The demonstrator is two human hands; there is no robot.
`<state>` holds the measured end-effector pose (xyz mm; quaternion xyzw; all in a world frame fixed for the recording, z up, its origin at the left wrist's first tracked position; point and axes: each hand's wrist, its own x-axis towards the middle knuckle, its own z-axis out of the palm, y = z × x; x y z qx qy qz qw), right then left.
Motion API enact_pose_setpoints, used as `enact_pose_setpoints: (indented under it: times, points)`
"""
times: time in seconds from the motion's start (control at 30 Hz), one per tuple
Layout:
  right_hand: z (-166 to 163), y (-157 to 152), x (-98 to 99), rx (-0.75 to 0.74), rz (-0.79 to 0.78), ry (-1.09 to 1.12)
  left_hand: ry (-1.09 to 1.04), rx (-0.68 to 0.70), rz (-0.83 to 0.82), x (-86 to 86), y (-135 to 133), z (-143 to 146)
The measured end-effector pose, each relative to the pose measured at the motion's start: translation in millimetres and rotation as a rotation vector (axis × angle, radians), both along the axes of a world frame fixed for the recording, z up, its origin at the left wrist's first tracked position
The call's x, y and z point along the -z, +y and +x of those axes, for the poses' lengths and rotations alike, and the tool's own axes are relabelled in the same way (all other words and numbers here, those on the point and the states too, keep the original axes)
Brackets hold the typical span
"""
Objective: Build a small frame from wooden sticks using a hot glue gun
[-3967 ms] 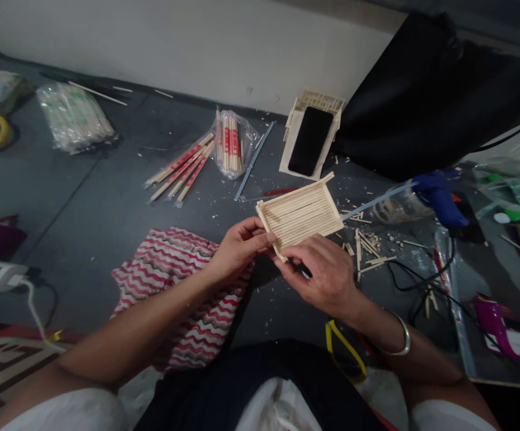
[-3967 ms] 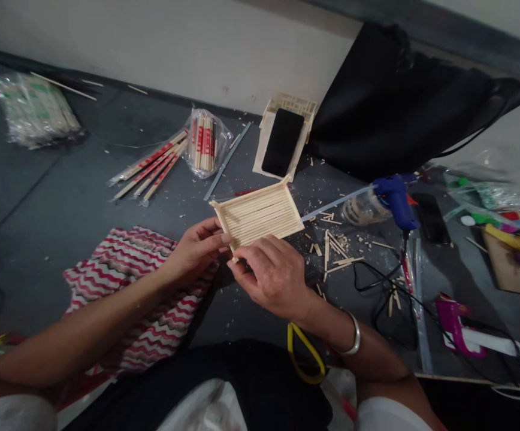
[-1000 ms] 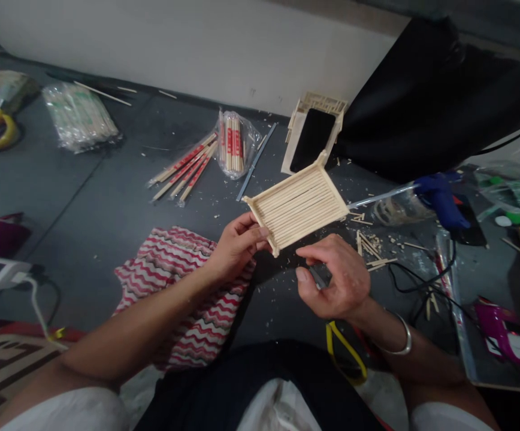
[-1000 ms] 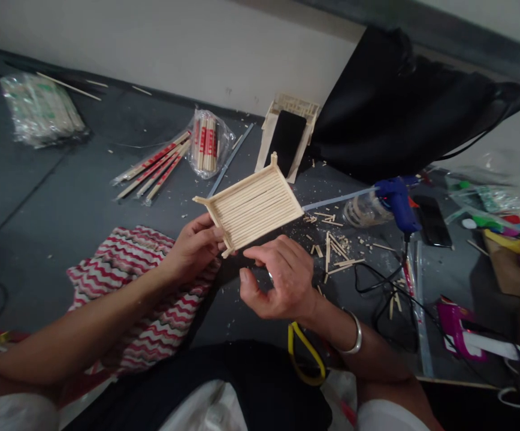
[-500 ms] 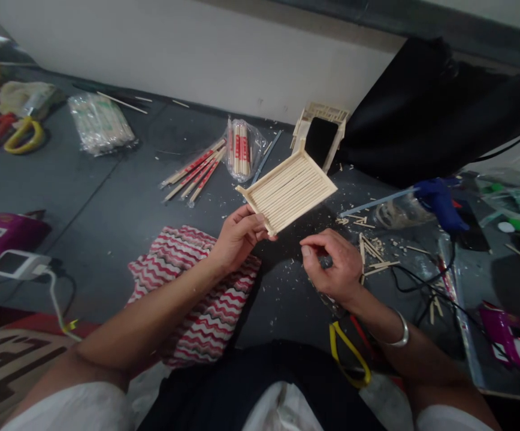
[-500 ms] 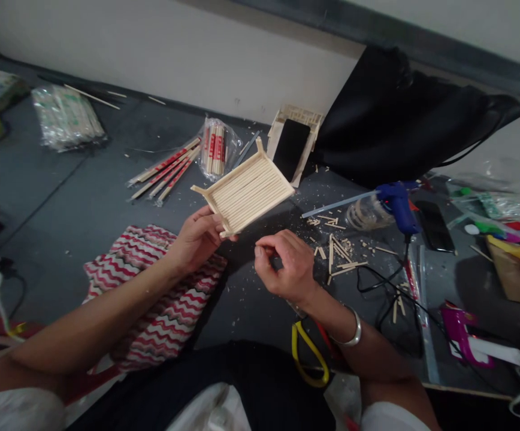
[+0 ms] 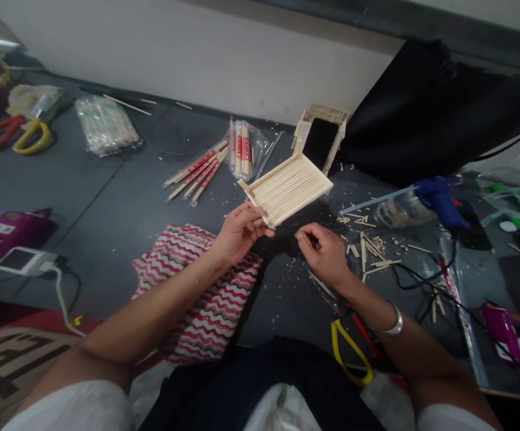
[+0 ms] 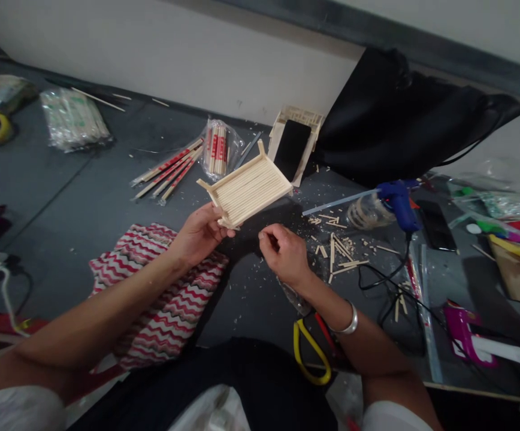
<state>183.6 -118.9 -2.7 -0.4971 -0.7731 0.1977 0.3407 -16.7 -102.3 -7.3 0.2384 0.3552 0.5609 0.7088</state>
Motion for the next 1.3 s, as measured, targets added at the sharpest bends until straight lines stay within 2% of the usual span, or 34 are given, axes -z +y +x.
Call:
enact_pose_setpoints:
  times: [0.17,0.43,1.3]
  points:
    - [3.9,5.9,11.0,-0.055,-0.063,-0.070,0.018,0.014,0.029,0.8,1.1,-0.8]
    - [7.0,13.6,21.8,-0.048,-0.072,-0.080,0.058,0.055,0.038,3.6,1.9,-2.6]
    - [8.1,22.8,25.5,-0.042,-0.156,-0.111,0.134,0.069,0.042,5.0,3.3,-4.9]
